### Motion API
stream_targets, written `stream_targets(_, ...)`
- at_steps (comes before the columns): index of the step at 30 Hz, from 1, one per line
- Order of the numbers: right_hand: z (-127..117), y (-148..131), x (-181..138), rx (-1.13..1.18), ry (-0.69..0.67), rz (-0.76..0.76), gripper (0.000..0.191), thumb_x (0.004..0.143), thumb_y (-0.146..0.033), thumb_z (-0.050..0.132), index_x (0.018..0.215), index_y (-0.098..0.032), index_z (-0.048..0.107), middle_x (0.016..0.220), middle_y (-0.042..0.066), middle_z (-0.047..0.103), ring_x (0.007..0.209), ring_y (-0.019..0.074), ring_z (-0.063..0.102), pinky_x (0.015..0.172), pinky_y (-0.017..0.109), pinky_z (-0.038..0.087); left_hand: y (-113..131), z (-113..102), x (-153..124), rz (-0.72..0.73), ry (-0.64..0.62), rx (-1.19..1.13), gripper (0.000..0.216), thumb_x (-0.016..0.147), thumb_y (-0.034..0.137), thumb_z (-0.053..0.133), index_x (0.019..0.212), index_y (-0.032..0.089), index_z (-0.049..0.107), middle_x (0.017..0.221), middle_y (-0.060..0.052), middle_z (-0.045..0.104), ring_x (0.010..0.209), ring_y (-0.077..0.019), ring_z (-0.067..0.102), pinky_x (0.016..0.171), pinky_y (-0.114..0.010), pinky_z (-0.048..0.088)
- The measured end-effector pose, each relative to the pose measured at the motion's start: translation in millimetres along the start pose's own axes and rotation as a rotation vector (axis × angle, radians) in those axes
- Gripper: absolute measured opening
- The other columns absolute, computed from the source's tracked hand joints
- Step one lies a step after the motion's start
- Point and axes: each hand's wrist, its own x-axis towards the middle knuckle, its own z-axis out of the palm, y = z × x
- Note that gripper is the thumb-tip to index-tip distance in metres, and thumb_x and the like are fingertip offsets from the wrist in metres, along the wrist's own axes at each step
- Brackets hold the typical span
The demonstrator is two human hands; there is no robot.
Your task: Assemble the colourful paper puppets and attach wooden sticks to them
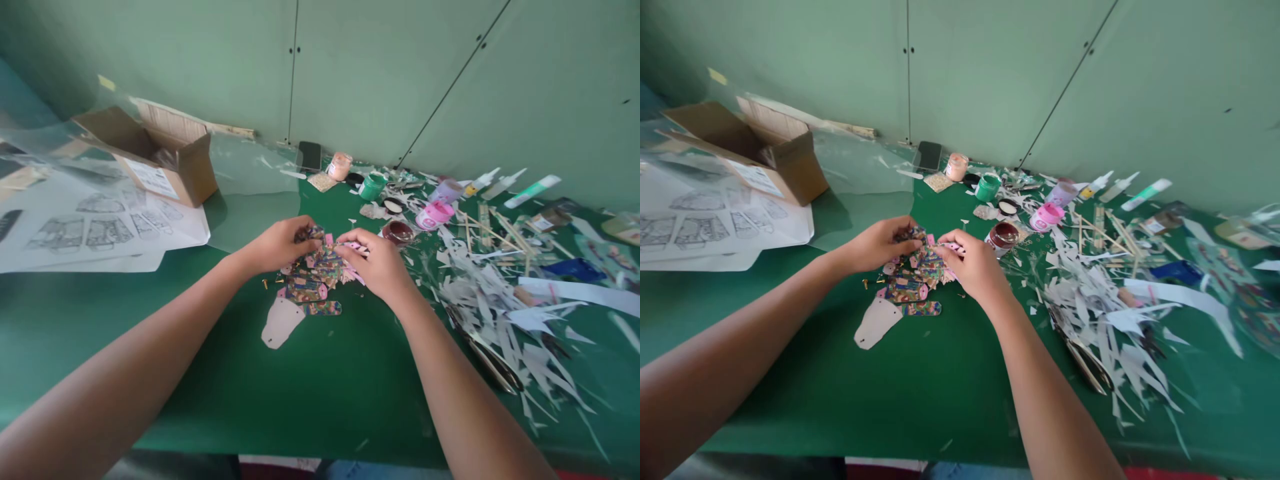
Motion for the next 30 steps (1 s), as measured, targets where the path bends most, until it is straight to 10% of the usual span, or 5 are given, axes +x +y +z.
stream_targets(11, -3.8, -0.7, 4.6, 0.299, -0.011, 0.079, 0.036, 0.074, -0.025, 0.066, 0.109, -0.022, 0.060, 0.088, 0.002, 0.066, 0.069, 0.0161, 0.061, 0.057, 0.028, 0.050, -0.2, 12.5, 1.0, -0.048, 0.050, -0.052, 0.013, 0.081, 0.031, 0.057, 0.087, 0.019, 0.057, 0.066, 0.004, 0.053, 0.062, -0.0131, 0.048, 0.058, -0.025, 0.034)
stream_targets(23, -16.0, 6.2, 7.5, 0.165, 0.595, 0.061, 0.013, 0.084, -0.036, 0.054, 0.090, -0.025, 0.051, 0.074, 0.001, 0.059, 0.057, 0.0150, 0.056, 0.050, 0.029, 0.047, 6.1, 11.7, -3.0, 0.007, 0.043, 0.187, 0.020, 0.087, 0.032, 0.052, 0.072, 0.020, 0.055, 0.071, -0.002, 0.058, 0.069, -0.0174, 0.054, 0.065, -0.030, 0.039)
stream_targets(27, -10.3, -1.9, 6.3, 0.362, 0.484, 0.090, 0.023, 0.079, -0.037, 0.060, 0.079, -0.026, 0.040, 0.063, -0.004, 0.051, 0.052, 0.0142, 0.055, 0.051, 0.030, 0.048, 11.7, 14.0, -5.7, 0.152, 0.132, 0.180, 0.030, 0.080, 0.035, 0.065, 0.106, 0.020, 0.064, 0.117, -0.010, 0.062, 0.110, -0.0270, 0.054, 0.096, -0.042, 0.039)
stream_targets(30, -4.6, -10.5, 2.8, 0.458, 0.282, 0.087, 0.028, 0.077, -0.039, 0.063, 0.077, -0.026, 0.038, 0.059, -0.006, 0.049, 0.049, 0.0128, 0.054, 0.050, 0.029, 0.048, 19.1, 16.7, -5.0, 0.155, 0.142, -0.102, 0.030, 0.078, 0.041, 0.067, 0.098, 0.018, 0.064, 0.103, -0.007, 0.066, 0.101, -0.0240, 0.058, 0.090, -0.038, 0.044)
